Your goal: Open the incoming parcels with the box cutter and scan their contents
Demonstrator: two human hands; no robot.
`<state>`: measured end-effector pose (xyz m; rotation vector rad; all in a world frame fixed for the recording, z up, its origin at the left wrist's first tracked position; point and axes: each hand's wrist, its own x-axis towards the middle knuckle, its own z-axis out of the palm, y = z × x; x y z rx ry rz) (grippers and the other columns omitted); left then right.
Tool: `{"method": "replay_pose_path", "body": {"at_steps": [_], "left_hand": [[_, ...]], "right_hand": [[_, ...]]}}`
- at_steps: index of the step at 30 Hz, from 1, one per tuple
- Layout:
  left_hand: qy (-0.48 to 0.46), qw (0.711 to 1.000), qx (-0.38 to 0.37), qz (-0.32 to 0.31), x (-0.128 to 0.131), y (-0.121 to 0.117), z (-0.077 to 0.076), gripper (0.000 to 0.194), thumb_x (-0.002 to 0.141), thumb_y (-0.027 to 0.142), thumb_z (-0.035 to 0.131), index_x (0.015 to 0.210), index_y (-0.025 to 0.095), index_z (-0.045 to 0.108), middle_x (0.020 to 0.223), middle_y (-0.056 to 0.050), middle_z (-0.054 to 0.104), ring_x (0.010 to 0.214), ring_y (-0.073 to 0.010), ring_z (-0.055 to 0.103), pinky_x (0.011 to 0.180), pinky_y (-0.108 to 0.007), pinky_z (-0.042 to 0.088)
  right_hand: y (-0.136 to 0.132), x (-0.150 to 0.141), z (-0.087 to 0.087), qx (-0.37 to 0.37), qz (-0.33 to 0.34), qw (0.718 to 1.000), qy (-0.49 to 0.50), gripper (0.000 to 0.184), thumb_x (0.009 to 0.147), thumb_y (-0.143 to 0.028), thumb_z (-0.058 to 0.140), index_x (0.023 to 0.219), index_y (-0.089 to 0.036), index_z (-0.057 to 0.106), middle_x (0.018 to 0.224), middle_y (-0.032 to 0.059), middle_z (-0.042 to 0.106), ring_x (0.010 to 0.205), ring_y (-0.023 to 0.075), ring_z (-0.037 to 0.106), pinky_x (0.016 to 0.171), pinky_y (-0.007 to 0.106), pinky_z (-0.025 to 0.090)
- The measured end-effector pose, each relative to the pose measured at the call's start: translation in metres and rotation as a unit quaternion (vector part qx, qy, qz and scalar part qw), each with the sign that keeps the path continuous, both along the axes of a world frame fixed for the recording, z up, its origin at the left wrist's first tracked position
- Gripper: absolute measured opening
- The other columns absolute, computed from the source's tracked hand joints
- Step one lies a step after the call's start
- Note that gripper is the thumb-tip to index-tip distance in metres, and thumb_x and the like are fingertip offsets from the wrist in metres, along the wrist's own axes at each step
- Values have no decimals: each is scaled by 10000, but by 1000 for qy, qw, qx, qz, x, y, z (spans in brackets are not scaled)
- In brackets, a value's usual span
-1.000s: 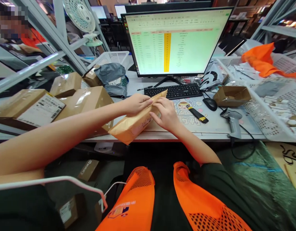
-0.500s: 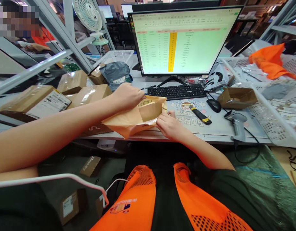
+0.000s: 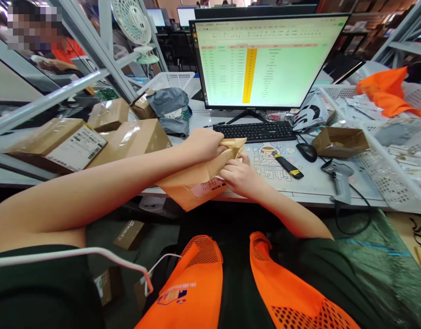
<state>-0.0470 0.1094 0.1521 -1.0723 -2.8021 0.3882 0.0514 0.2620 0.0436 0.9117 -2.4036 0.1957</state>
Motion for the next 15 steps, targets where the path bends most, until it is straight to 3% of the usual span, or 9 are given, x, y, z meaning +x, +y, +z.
{"method": "replay_pose_path", "body": {"at_steps": [3, 7, 9, 13, 15], "left_hand": [[34, 997, 6, -73, 2, 18, 3, 370, 994, 433, 611, 1184, 144, 743, 962, -157, 778, 877, -313, 734, 681, -352, 384], [47, 984, -54, -165, -2, 36, 5, 223, 964, 251, 588, 985, 175, 796, 964, -129, 787, 869, -272, 718, 673, -357, 320], [35, 986, -80, -141, -11, 37, 6, 266, 969, 213, 547, 929, 181, 809, 927, -122, 782, 853, -266, 709, 659, -359, 297], [-39, 995, -71, -50, -33, 29, 6, 293, 972, 298, 553, 955, 201, 829, 888, -112, 764, 780, -249, 668, 638, -335, 299], [-75, 995, -57, -44, -39, 26, 6, 289, 948, 298, 556, 963, 199, 828, 898, -106, 763, 757, -238, 645, 633, -326, 308]], "right_hand": [[-3, 4, 2, 9, 14, 1000, -2, 232, 1001, -143, 527, 801, -196, 631, 763, 33, 675, 825, 207, 516, 1010, 442, 231], [1, 13, 2, 5, 39, 999, 25, 245, 991, -149, 511, 771, -203, 604, 684, 11, 628, 712, 191, 476, 981, 394, 313], [10, 19, 0, -13, 40, 998, 36, 293, 1019, -152, 479, 750, -214, 574, 672, 8, 613, 685, 188, 471, 909, 348, 362], [32, 32, -5, -62, 39, 996, 48, 378, 1092, -230, 426, 731, -227, 536, 658, 11, 594, 675, 184, 507, 860, 310, 413], [40, 38, -7, -71, 42, 996, 39, 392, 1100, -243, 415, 729, -226, 540, 661, 15, 600, 678, 181, 527, 864, 308, 425]]}}
